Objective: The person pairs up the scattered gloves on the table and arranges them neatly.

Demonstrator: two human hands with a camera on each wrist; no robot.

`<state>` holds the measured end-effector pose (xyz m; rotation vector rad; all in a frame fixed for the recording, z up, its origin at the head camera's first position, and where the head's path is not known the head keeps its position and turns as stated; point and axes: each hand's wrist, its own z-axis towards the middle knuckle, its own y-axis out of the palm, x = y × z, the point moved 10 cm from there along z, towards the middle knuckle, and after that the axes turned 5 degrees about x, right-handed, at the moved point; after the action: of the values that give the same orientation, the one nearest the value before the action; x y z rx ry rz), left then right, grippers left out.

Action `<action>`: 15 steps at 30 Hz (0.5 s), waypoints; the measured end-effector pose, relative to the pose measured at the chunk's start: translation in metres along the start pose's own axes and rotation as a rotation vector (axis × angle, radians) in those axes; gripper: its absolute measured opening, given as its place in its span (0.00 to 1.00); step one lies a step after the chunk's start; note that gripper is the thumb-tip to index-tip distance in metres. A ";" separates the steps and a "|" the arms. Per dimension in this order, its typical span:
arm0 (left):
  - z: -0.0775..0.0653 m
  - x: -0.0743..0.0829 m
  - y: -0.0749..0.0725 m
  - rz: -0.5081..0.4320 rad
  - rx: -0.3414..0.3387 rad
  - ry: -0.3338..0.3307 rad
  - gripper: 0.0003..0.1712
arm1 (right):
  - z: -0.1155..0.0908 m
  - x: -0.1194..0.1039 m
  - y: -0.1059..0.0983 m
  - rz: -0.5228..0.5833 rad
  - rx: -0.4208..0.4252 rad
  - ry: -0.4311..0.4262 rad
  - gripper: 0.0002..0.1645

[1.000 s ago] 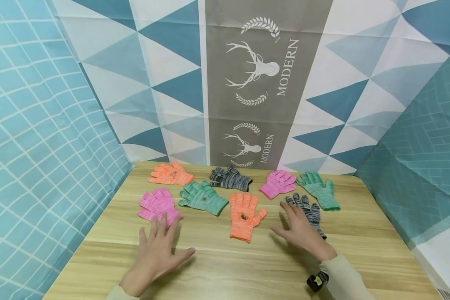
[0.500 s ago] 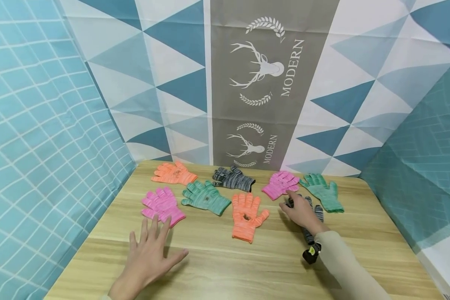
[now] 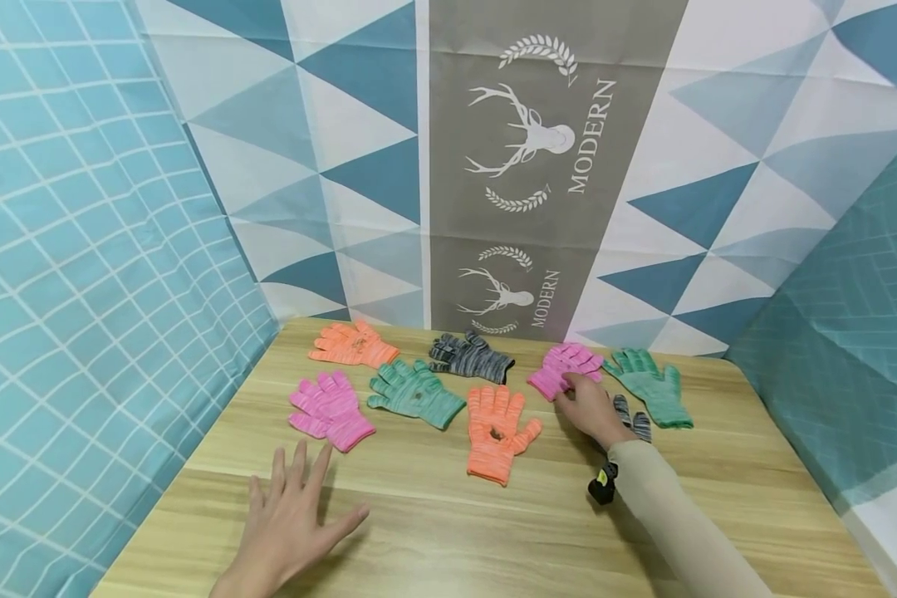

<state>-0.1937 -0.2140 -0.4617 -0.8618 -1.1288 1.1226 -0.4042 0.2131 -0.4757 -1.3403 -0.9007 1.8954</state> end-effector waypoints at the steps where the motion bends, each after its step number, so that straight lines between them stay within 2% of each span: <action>1: 0.000 0.000 0.000 0.001 -0.002 -0.002 0.63 | 0.002 -0.001 0.001 -0.010 0.006 -0.013 0.28; 7: 0.000 -0.003 0.001 0.001 -0.009 -0.010 0.63 | 0.011 -0.008 0.008 -0.057 0.005 -0.050 0.22; 11: 0.002 -0.002 0.002 -0.005 -0.011 -0.007 0.63 | 0.015 -0.011 0.013 -0.089 -0.014 -0.065 0.11; 15: 0.005 0.000 0.002 -0.010 -0.012 0.001 0.62 | 0.016 -0.015 0.014 -0.092 -0.010 -0.100 0.08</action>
<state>-0.1989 -0.2139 -0.4629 -0.8648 -1.1390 1.1087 -0.4170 0.1904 -0.4751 -1.1971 -1.0052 1.9031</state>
